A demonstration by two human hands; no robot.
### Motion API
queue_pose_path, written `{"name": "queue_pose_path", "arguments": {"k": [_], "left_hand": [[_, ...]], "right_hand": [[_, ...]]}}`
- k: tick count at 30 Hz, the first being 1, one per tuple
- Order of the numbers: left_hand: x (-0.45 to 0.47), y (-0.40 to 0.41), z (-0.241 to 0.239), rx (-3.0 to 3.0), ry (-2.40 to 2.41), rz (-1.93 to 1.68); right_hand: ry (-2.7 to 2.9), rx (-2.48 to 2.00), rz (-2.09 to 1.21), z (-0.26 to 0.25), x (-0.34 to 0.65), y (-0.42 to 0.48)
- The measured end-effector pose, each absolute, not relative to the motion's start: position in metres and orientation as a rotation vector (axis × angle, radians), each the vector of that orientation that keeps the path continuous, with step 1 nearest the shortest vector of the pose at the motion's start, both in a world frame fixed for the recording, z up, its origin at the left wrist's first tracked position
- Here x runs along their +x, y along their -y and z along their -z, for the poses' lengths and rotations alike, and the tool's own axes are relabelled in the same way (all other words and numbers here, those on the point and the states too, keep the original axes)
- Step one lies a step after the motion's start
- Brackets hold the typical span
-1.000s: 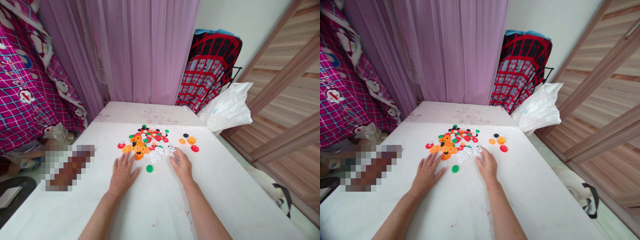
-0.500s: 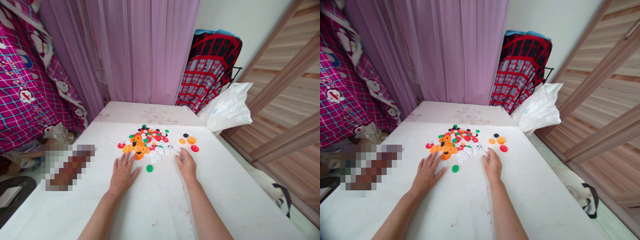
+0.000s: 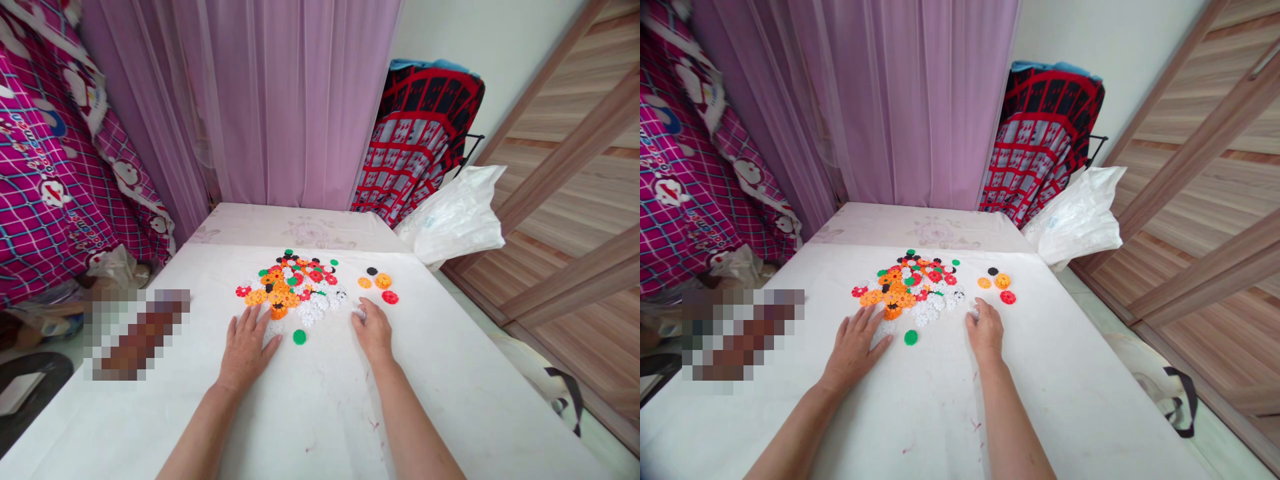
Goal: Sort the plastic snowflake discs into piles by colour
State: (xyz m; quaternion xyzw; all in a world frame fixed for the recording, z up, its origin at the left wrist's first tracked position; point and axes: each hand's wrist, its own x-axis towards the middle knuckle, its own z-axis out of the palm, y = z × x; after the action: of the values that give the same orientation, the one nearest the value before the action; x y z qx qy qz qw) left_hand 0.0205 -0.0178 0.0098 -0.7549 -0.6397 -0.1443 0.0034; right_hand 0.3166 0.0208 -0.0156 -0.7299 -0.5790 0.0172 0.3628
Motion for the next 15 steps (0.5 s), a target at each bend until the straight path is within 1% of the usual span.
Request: {"name": "queue_pose_path", "arguments": {"k": [15], "left_hand": [[0.0209,0.0179,-0.0125,-2.373,2.02,0.426]], "right_hand": [[1.532,-1.912,-0.041,0.0154,0.3166,-0.0203]]}}
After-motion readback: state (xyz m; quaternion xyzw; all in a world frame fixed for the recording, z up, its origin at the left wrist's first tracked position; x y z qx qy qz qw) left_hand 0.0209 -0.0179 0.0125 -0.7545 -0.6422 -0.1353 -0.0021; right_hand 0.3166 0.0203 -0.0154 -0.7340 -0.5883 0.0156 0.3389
